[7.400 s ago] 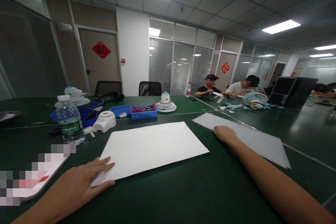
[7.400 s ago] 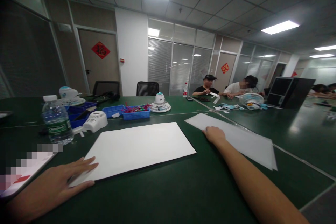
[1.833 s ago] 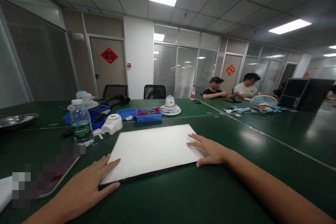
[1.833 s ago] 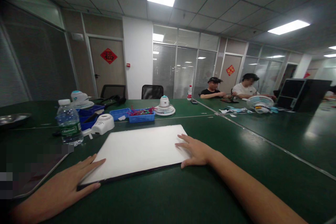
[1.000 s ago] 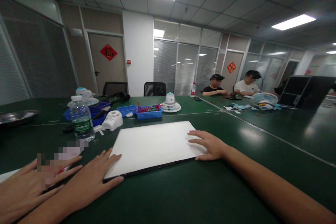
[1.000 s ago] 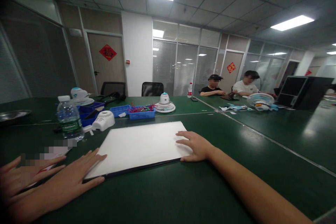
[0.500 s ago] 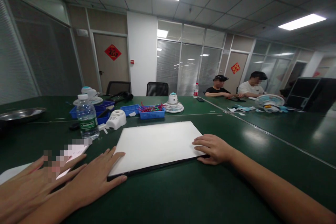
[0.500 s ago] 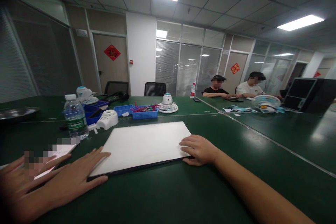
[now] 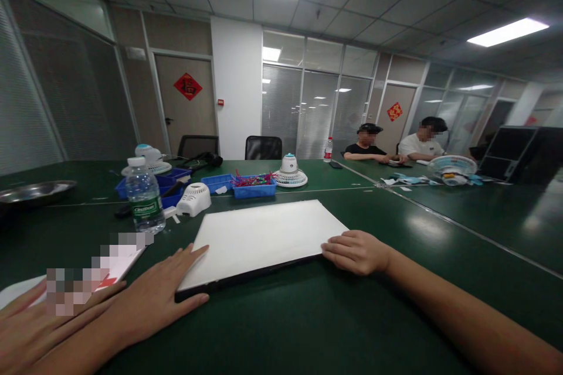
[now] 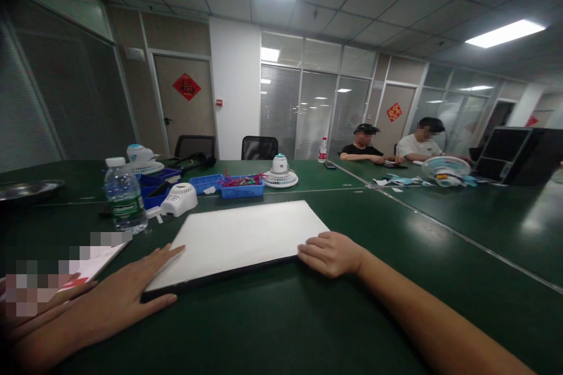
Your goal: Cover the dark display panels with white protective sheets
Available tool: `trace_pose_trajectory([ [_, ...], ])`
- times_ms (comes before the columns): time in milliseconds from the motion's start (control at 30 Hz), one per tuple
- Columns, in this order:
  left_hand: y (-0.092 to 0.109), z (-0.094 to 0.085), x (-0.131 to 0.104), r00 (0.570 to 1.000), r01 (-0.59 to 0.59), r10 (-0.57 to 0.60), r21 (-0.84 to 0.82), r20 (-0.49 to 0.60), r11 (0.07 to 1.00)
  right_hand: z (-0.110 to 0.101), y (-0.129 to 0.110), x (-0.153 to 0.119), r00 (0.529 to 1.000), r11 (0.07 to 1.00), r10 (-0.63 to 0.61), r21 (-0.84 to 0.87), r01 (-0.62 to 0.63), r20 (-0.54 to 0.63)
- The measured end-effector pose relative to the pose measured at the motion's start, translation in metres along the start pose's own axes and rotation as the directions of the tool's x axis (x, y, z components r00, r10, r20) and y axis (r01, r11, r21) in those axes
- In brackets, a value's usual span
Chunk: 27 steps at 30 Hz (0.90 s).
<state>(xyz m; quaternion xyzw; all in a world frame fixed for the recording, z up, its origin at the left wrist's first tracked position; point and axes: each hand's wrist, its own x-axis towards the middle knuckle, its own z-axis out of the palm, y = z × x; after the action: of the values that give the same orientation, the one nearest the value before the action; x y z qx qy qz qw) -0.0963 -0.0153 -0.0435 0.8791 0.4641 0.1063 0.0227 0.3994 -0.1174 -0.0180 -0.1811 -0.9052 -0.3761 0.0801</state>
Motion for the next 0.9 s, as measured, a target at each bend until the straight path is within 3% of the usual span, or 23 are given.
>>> trace_pose_trajectory([
  [100, -0.002, -0.003, 0.001, 1.000, -0.011, 0.012, 0.043, -0.019, 0.999, -0.005, 0.001, 0.002, 1.000, 1.000, -0.002, -0.030, 0.002, 0.005],
  [200, 0.001, -0.009, 0.001, 0.990, -0.075, 0.088, 0.110, -0.111, 0.991, -0.012, 0.004, 0.001, 1.000, 0.998, 0.020, -0.057, -0.020, -0.003],
  [300, 0.006, -0.014, -0.001, 0.948, -0.192, 0.221, 0.141, -0.230, 0.971, -0.020, 0.010, -0.002, 0.999, 0.994, 0.044, -0.101, -0.045, -0.008],
  [400, 0.007, -0.015, -0.003, 0.908, -0.262, 0.283, 0.106, -0.310, 0.959, -0.025, 0.013, -0.006, 0.999, 0.990, 0.041, -0.132, -0.045, -0.032],
  [500, 0.008, -0.013, -0.004, 0.903, -0.270, 0.281, 0.079, -0.323, 0.960, -0.021, 0.010, -0.005, 0.996, 0.991, 0.057, -0.120, -0.065, -0.069],
  [733, 0.013, -0.015, -0.012, 0.892, -0.315, 0.324, 0.083, -0.314, 0.946, 0.003, -0.007, 0.016, 0.933, 0.941, 0.334, -0.008, -0.338, -0.136],
  [900, 0.012, -0.015, -0.013, 0.863, -0.262, 0.271, 0.081, -0.426, 0.962, -0.014, -0.007, 0.031, 0.893, 0.911, 0.401, -0.016, -0.413, -0.204],
])
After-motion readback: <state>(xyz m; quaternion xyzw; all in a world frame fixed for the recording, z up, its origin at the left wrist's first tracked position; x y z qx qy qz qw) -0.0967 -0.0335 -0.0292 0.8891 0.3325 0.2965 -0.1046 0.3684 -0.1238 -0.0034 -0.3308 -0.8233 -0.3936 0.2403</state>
